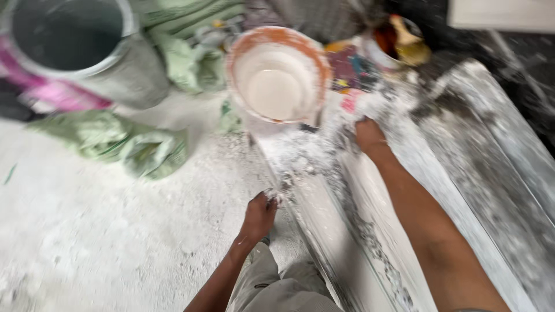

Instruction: The person spreads white plaster paste by hand along the recessed channels of long decorative moldings laid on a workbench, working section by section along their length. They then mix more plaster paste in a bowl with their hand and scoop it out.

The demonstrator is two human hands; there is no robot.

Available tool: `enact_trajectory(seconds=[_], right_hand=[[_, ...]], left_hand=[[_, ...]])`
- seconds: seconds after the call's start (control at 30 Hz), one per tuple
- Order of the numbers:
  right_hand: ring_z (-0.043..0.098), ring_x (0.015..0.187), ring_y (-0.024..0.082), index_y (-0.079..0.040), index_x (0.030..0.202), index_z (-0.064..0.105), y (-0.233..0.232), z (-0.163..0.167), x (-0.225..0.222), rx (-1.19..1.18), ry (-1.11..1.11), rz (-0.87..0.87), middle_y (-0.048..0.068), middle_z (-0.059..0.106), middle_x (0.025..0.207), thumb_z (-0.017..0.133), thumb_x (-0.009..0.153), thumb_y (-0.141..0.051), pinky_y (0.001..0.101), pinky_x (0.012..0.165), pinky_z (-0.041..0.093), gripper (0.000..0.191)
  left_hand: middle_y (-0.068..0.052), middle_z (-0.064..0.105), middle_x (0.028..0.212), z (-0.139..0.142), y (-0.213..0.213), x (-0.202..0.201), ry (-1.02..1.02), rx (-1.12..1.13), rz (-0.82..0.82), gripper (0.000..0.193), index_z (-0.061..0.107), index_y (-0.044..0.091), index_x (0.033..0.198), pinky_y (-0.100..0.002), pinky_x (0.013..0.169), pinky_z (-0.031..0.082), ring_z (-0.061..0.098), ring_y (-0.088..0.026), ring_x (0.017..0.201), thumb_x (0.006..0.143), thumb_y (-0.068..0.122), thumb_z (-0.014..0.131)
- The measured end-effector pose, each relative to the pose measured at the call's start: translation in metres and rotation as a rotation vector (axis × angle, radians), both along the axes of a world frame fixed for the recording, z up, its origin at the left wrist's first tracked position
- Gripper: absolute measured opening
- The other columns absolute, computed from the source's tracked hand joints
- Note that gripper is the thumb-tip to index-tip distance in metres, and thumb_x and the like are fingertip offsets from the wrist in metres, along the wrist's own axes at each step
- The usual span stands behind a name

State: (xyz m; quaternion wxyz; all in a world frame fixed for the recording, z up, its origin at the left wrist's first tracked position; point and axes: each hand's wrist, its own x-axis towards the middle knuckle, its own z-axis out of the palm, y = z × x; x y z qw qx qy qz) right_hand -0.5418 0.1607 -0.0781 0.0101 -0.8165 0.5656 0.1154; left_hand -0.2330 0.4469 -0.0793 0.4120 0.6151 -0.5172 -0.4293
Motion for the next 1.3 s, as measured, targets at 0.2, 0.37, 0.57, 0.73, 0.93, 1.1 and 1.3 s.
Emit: enact_trajectory(seconds=[0.2, 0.37, 0.57, 0.73, 0.93, 1.1, 1.3], right_hand=[[0.065, 0.111, 0.042, 0.004, 0.105, 0.072, -0.016, 0.009, 0.034, -0.036, -0.090, 0.017, 0.023, 0.072, 0.111, 0.077, 0.083, -0.021, 0.0463, 0.098, 0.054, 0.034], [0.068, 0.104, 0.034, 0.002, 0.107, 0.071, 0.014, 0.021, 0.039, -0.080, -0.442, 0.068, 0.022, 0.073, 0.104, 0.073, 0.086, -0.023, 0.0477, 0.099, 0.051, 0.033], [0.069, 0.101, 0.020, -0.004, 0.124, 0.066, 0.138, 0.002, 0.045, 0.401, -1.026, -0.153, 0.012, 0.075, 0.110, 0.067, 0.093, -0.013, 0.0342, 0.091, 0.052, 0.032], [0.068, 0.104, 0.018, -0.004, 0.119, 0.066, 0.212, -0.026, 0.041, 0.295, -1.093, -0.250, 0.012, 0.074, 0.113, 0.071, 0.091, -0.011, 0.0328, 0.094, 0.052, 0.030], [0.071, 0.097, 0.017, -0.004, 0.115, 0.068, 0.250, -0.047, 0.033, 0.372, -1.195, -0.558, 0.012, 0.078, 0.107, 0.071, 0.090, -0.010, 0.0289, 0.087, 0.054, 0.026], [0.066, 0.103, 0.028, -0.009, 0.119, 0.073, 0.253, -0.043, 0.054, 0.335, -0.864, -0.524, 0.015, 0.074, 0.115, 0.069, 0.092, -0.010, 0.0380, 0.094, 0.052, 0.027], [0.019, 0.146, 0.048, -0.010, 0.149, 0.043, 0.200, -0.041, 0.102, 0.331, -0.329, -0.291, 0.026, 0.027, 0.158, 0.067, 0.092, -0.038, 0.0606, 0.117, 0.016, 0.068]], left_hand=[[-0.017, 0.070, 0.074, 0.015, 0.011, 0.031, -0.056, 0.160, 0.142, 0.017, 0.067, -0.002, 0.099, -0.038, 0.058, 0.051, 0.065, -0.024, 0.060, 0.094, 0.015, 0.067], [-0.020, 0.067, 0.070, 0.006, 0.001, 0.015, -0.093, 0.155, 0.141, 0.023, 0.064, -0.003, 0.090, -0.041, 0.055, 0.050, 0.063, -0.027, 0.057, 0.092, 0.019, 0.072], [-0.027, 0.062, 0.077, -0.012, -0.035, -0.029, -0.119, 0.005, -0.001, 0.035, 0.059, -0.007, 0.081, -0.046, 0.062, 0.050, 0.061, -0.040, 0.065, 0.091, 0.022, 0.075], [-0.027, 0.064, 0.081, -0.022, -0.053, -0.054, -0.198, -0.150, -0.190, 0.028, 0.061, -0.007, 0.079, -0.049, 0.069, 0.050, 0.063, -0.043, 0.074, 0.087, 0.017, 0.075], [-0.018, 0.069, 0.087, -0.012, -0.049, -0.056, -0.023, 0.288, -0.239, 0.027, 0.065, -0.005, 0.096, -0.040, 0.068, 0.053, 0.066, -0.026, 0.075, 0.088, 0.018, 0.076], [-0.006, 0.073, 0.091, -0.007, -0.063, -0.055, 0.466, 0.430, -0.216, 0.018, 0.069, -0.001, 0.106, -0.031, 0.069, 0.054, 0.065, -0.012, 0.077, 0.088, 0.001, 0.065], [-0.012, 0.070, 0.090, -0.020, -0.110, -0.050, 0.237, 0.373, -0.241, 0.019, 0.068, -0.004, 0.108, -0.036, 0.070, 0.051, 0.061, -0.019, 0.078, 0.091, 0.006, 0.066]])
